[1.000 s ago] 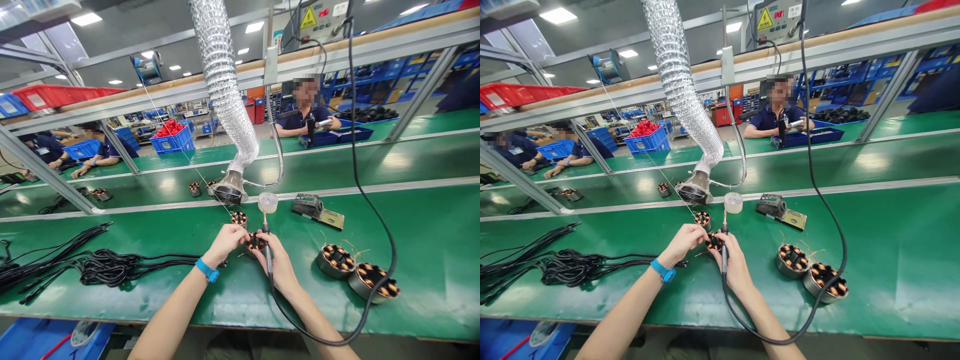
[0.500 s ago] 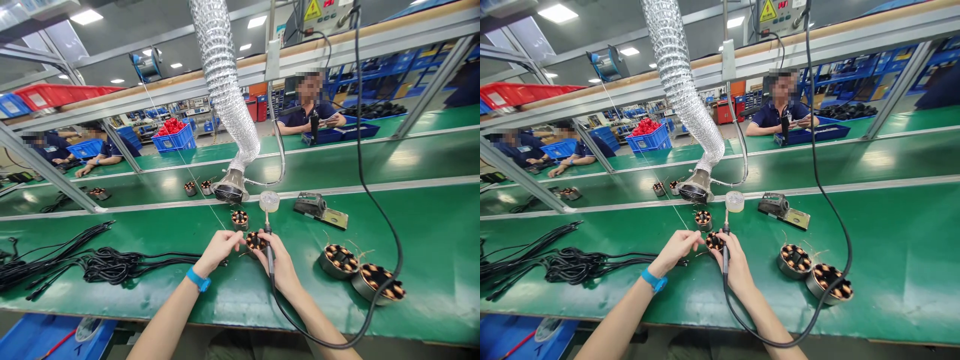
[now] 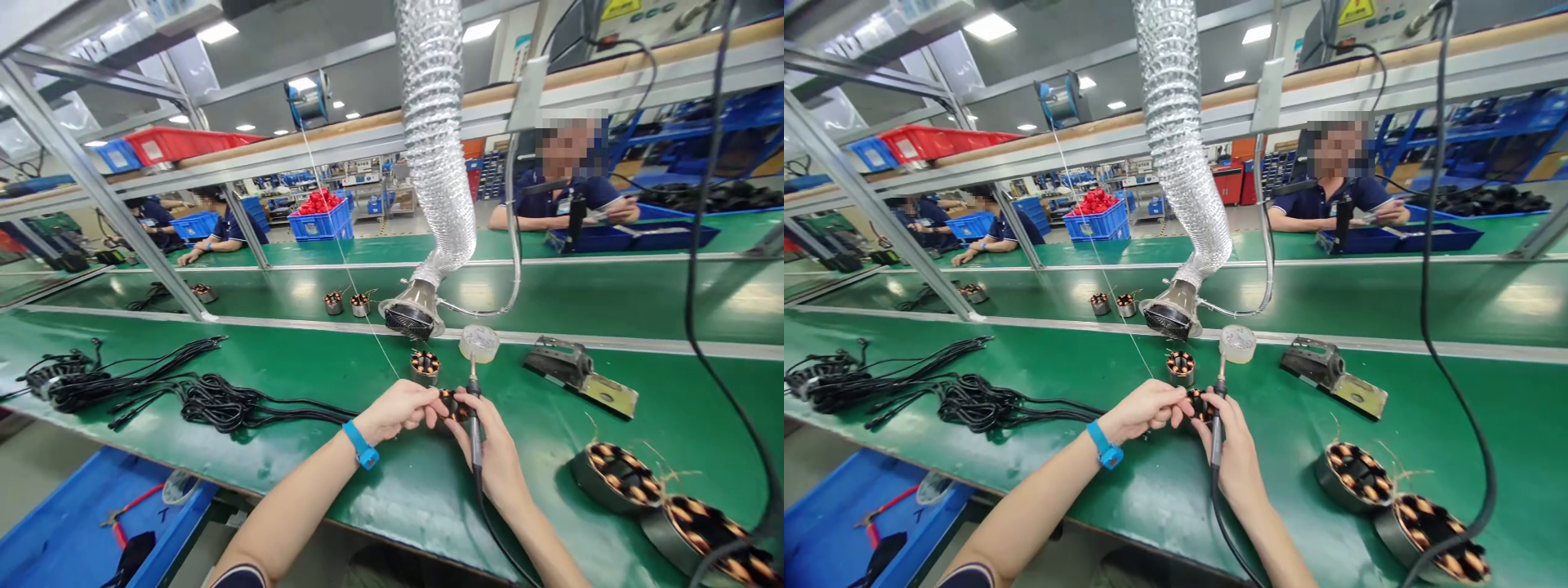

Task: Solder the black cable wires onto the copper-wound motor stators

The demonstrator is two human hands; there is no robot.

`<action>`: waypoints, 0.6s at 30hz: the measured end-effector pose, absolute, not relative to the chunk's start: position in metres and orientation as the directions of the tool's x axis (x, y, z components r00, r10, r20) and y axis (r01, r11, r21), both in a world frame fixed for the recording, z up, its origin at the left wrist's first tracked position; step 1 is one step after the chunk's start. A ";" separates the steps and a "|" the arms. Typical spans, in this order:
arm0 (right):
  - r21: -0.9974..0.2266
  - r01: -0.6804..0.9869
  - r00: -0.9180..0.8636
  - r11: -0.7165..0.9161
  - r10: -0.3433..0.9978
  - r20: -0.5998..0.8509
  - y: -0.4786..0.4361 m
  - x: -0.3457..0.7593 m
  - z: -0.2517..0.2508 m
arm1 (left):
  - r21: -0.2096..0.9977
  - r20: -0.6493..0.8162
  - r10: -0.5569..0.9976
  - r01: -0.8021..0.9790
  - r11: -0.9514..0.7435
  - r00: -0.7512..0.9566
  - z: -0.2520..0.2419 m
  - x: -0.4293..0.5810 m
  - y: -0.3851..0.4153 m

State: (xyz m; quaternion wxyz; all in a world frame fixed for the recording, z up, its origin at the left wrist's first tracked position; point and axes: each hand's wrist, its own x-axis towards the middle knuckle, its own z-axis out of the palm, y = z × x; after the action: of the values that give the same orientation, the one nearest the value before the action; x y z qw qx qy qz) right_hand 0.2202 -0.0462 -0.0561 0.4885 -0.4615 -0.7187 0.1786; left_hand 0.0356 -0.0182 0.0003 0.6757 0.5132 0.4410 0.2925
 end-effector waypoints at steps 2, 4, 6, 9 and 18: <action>-0.691 0.507 -0.120 0.515 0.836 0.535 -0.043 0.219 -0.052 | 0.952 -0.277 0.865 0.244 0.187 0.418 0.006 0.016 -0.014; -0.676 0.525 -0.147 0.517 0.837 0.526 -0.039 0.218 -0.049 | 0.823 -0.252 0.916 0.567 0.033 0.312 0.014 -0.017 -0.006; -0.666 0.535 -0.167 0.520 0.838 0.520 -0.035 0.215 -0.047 | 0.483 -0.185 0.975 0.876 -0.015 0.119 0.022 -0.059 0.010; -0.660 0.538 -0.152 0.524 0.831 0.536 -0.026 0.210 -0.050 | 0.193 -0.086 0.989 0.972 0.136 -0.122 0.034 -0.120 0.046; -0.569 0.569 -0.148 0.594 0.754 0.640 -0.009 0.210 -0.073 | -0.045 0.074 0.981 0.982 0.182 -0.178 0.032 -0.176 0.159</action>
State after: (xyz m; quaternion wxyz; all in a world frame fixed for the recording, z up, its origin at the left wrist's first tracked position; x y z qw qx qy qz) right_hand 0.2104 -0.0086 -0.0731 0.4817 -0.4403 -0.7516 0.0960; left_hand -0.1763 0.1586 0.0324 -0.0429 0.6395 0.7676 0.0067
